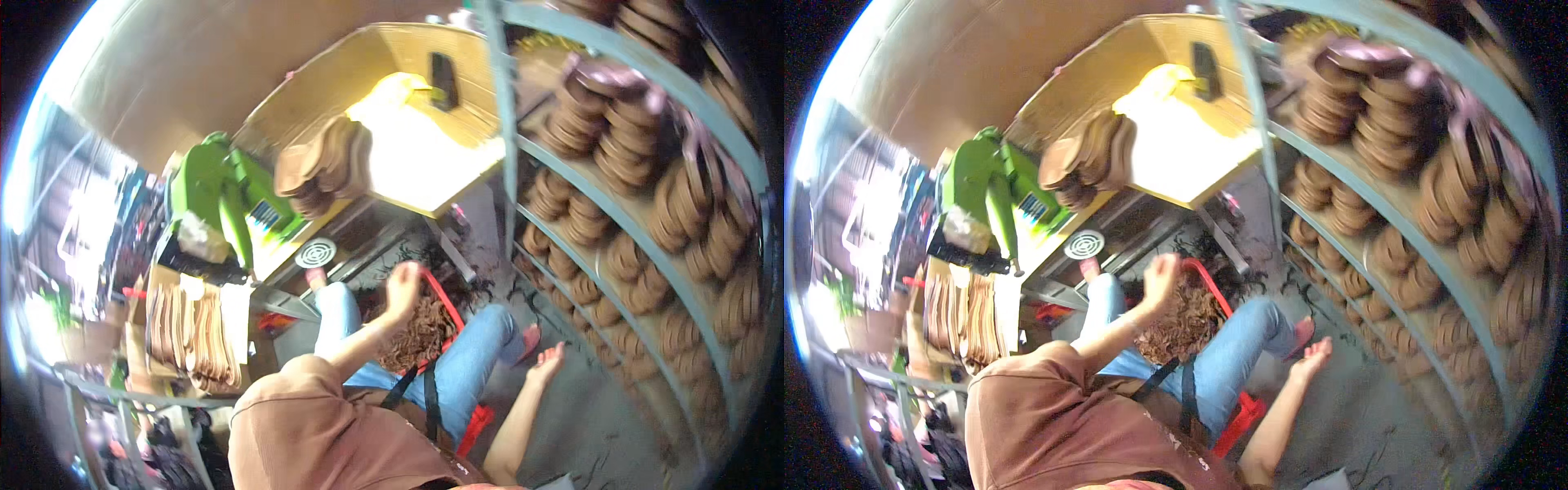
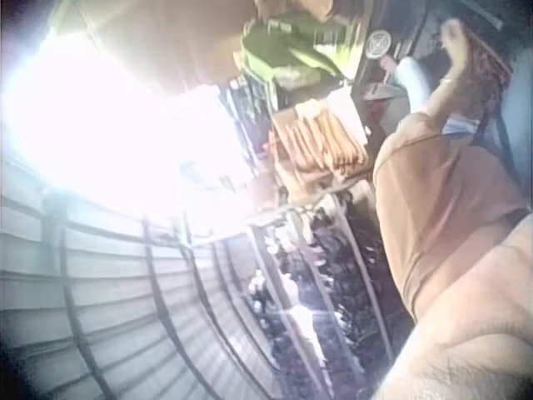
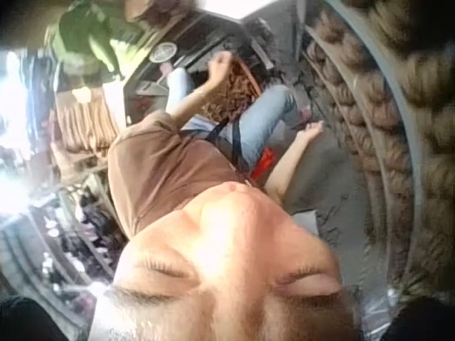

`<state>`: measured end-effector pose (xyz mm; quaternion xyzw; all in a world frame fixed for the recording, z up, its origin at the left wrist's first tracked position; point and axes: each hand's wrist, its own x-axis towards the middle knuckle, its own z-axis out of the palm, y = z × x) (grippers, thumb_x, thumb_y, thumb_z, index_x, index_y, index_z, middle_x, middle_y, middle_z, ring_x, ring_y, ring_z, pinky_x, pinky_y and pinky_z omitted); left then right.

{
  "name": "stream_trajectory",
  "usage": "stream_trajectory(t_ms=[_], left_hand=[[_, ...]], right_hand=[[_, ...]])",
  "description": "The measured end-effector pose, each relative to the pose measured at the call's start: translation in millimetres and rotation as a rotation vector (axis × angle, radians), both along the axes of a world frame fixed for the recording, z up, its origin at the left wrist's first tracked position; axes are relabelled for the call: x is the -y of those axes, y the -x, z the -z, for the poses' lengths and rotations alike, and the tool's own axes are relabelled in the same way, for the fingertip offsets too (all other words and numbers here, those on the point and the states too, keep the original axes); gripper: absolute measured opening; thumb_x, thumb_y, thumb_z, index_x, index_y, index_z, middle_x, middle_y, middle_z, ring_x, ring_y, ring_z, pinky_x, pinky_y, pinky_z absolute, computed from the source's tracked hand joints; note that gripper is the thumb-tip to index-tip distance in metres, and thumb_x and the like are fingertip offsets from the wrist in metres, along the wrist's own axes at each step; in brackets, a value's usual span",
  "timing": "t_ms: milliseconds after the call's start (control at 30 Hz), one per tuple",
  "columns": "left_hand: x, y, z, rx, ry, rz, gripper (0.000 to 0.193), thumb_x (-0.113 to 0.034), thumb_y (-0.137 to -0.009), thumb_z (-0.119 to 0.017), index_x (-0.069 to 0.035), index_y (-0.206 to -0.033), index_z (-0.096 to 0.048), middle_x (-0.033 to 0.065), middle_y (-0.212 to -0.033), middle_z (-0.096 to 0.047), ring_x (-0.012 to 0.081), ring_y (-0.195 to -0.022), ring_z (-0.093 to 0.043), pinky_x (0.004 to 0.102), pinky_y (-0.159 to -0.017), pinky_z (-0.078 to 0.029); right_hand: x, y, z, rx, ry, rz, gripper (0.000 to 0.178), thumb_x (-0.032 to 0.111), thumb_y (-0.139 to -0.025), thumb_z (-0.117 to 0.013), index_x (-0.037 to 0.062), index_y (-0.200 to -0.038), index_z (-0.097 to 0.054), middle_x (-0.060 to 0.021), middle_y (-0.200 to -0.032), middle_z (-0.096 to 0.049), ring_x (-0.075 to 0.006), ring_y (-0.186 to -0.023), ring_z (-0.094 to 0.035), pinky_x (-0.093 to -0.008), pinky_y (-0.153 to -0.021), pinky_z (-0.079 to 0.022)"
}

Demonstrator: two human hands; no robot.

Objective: Preparing and stacking shoe soles using a finishing machine.

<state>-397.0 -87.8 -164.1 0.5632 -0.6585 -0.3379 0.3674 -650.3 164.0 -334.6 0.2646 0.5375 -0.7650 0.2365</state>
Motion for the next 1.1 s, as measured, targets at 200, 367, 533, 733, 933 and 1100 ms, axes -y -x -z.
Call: stream_trajectory(t_ms=[200, 367, 533, 733, 933, 1100], left_hand=[[104.5, -201.5, -88.4, -0.598, 0.365, -0.604, 0.040, -0.036, -0.096, -0.046, -0.001, -0.109, -0.059, 0.0056, -0.100, -0.061, 0.0160, -0.093, -0.055, 0.0291, -0.084, -0.042], [205.8, -217.0, -112.2, -1.057, -0.092, -0.177, 0.094, -0.070, -0.088, -0.024, 0.005, -0.144, -0.009, 0.0242, -0.149, -0.019, 0.0310, -0.138, -0.021, 0.0405, -0.113, -0.012], [280.6, -225.8, -114.2, -1.258, -0.381, 0.002, 0.108, -0.075, -0.079, -0.042, 0.003, -0.144, -0.005, 0.0245, -0.148, -0.018, 0.0327, -0.134, -0.028, 0.0482, -0.107, -0.028], [278.5, -192.4, -114.4, -1.018, -0.142, 0.041, 0.080, -0.061, -0.085, -0.051, -0.004, -0.139, -0.033, 0.0148, -0.136, -0.044, 0.0253, -0.118, -0.049, 0.0384, -0.098, -0.042], [214.0, -182.4, -123.8, -1.018, -0.235, 0.139, 0.080, -0.055, -0.086, -0.055, 0.005, -0.133, -0.033, 0.0164, -0.131, -0.043, 0.0252, -0.119, -0.046, 0.0351, -0.097, -0.041], [136.3, -139.5, -97.1, -1.002, -0.396, 0.216, 0.068, -0.052, -0.090, -0.049, -0.010, -0.140, -0.032, 0.0083, -0.138, -0.041, 0.0215, -0.123, -0.044, 0.0374, -0.100, -0.041]], right_hand=[[191.5, -124.3, -229.3, -0.647, 0.422, -0.787, 0.030, 0.013, -0.087, -0.061, 0.0011, -0.114, -0.056, -0.0094, -0.099, -0.062, -0.0166, -0.085, -0.060, -0.0258, -0.073, -0.048], [367.9, -162.4, -293.7, -0.801, 0.313, -1.198, 0.033, 0.034, -0.091, -0.058, 0.0024, -0.103, -0.057, -0.0052, -0.086, -0.062, -0.0109, -0.076, -0.059, -0.0216, -0.065, -0.046], [512.8, -201.5, -329.2, -0.668, -0.116, -1.346, 0.093, 0.081, -0.070, -0.048, 0.0054, -0.124, -0.046, -0.0101, -0.120, -0.053, -0.0218, -0.101, -0.055, -0.0437, -0.077, -0.046], [538.3, -224.4, -330.1, -0.444, 0.506, -1.539, 0.086, 0.062, -0.084, -0.050, 0.0049, -0.143, -0.027, -0.0158, -0.143, -0.037, -0.0298, -0.130, -0.037, -0.0423, -0.102, -0.035], [452.8, -216.5, -322.0, -0.282, 0.480, -1.376, 0.082, 0.055, -0.082, -0.058, -0.0079, -0.132, -0.041, -0.0211, -0.129, -0.050, -0.0266, -0.117, -0.051, -0.0371, -0.099, -0.040], [332.1, -173.2, -301.3, -0.409, 0.120, -1.078, 0.082, 0.052, -0.080, -0.064, -0.0026, -0.131, -0.033, -0.0177, -0.126, -0.048, -0.0250, -0.113, -0.052, -0.0397, -0.095, -0.043]])
